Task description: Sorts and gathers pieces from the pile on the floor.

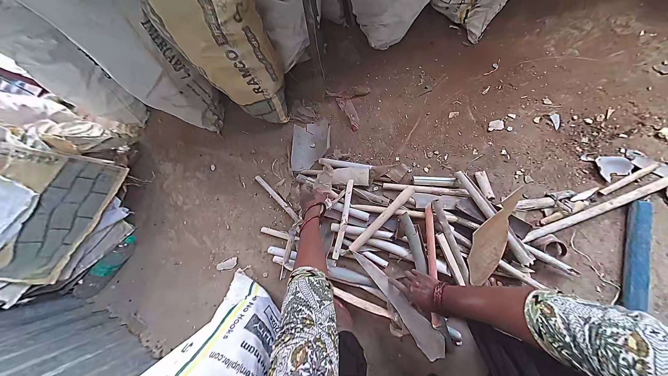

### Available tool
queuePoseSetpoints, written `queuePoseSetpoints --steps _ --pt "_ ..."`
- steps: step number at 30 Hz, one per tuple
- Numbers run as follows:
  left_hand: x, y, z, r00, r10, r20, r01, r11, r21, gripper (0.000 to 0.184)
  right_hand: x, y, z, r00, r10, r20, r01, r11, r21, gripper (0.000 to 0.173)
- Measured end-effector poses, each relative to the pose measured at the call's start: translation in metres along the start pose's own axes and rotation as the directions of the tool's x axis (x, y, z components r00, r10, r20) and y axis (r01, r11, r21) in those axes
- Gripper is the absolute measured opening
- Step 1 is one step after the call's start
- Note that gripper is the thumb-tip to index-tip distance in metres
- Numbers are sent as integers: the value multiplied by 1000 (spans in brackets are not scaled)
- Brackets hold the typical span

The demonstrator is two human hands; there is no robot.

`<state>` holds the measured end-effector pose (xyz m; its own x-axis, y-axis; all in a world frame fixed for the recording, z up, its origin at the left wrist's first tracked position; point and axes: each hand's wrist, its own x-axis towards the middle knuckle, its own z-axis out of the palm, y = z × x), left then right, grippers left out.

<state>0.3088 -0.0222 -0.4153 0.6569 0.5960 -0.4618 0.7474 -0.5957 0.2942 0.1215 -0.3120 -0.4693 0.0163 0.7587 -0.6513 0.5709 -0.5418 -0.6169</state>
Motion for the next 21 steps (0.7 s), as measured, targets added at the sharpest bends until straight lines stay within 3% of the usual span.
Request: queuePoseSetpoints --steps 2,5,6,8,10,12,14,15,18,21 --pt "19 -14 -6 990 108 96 -118 987 107 58 -7 3 -2 997 -73 7 73 997 -8 42" --pt "35 -21 0 968 157 197 -189 970 155 81 -39 -7 -47 982 -185 25 184 982 54 23" --pt "38 -18 4 964 154 215 -191 969 160 86 -51 -5 -68 973 -226 -48 229 968 97 19" --pt "38 -11 11 961 119 249 -162 973 161 85 -70 8 -114 904 -241 -352 318 931 180 19" --pt "36 -7 18 962 90 259 -140 974 180 67 -71 32 -166 822 -94 -562 259 940 222 22" --pt "28 -10 23 977 125 172 -149 980 134 50 -55 64 -211 817 147 -557 22 958 285 25" --pt "9 -11 22 989 141 -34 -141 990 6 44 -24 97 -232 790 378 -484 -237 915 328 27" --pt "-2 -12 19 980 137 -146 -152 983 -100 42 -5 112 -232 758 436 -485 -293 892 344 29" --pt "-21 -20 1 922 42 -386 -238 846 -478 34 34 140 -226 713 497 -495 -338 862 379 33" --pt "-22 -30 -41 856 -56 -513 -364 639 -678 30 32 128 -226 703 455 -547 -363 891 275 28"
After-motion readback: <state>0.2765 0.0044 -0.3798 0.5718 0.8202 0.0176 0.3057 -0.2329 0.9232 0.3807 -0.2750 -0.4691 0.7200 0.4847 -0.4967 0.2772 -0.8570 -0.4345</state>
